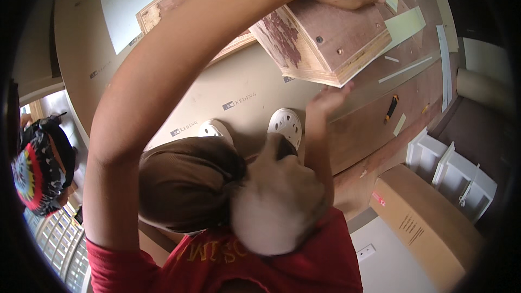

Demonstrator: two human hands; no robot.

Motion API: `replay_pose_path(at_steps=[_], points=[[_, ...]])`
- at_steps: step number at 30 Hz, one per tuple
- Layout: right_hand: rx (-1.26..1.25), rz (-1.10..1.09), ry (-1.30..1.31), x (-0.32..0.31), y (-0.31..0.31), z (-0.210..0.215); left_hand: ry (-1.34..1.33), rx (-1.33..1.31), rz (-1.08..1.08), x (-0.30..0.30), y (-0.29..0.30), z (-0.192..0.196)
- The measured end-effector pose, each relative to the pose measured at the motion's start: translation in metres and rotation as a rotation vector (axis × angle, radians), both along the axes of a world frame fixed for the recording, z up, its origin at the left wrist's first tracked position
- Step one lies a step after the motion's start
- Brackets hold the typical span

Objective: The person sits on the floor and handles wooden panels and yellow foam inserts, aligning and fitting the foam into the wooden parts. They repeatedly pick up, position, and place the components while another person briefly assists.

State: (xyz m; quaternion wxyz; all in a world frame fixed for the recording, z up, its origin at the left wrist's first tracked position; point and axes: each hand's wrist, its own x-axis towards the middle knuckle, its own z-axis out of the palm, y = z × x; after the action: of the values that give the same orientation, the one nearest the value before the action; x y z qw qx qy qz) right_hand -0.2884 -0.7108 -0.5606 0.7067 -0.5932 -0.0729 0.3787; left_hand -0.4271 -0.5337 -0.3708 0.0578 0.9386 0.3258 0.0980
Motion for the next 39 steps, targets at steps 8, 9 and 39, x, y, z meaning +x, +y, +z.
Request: replay_pose_path(at_steps=[8,9,39], points=[[-0.044,0.05,-0.273,0.011,0.012,-0.054,-0.074,-0.082,0.119,0.03,0.003,-0.004],[0.008,0.101,-0.138,-0.022,0.017,-0.046,-0.071,-0.034,0.154,0.015,0.009,-0.005],[0.361,0.045,-0.719,-0.022,0.06,0.041,-0.143,-0.072,0.123,0.014,0.021,-0.002]])
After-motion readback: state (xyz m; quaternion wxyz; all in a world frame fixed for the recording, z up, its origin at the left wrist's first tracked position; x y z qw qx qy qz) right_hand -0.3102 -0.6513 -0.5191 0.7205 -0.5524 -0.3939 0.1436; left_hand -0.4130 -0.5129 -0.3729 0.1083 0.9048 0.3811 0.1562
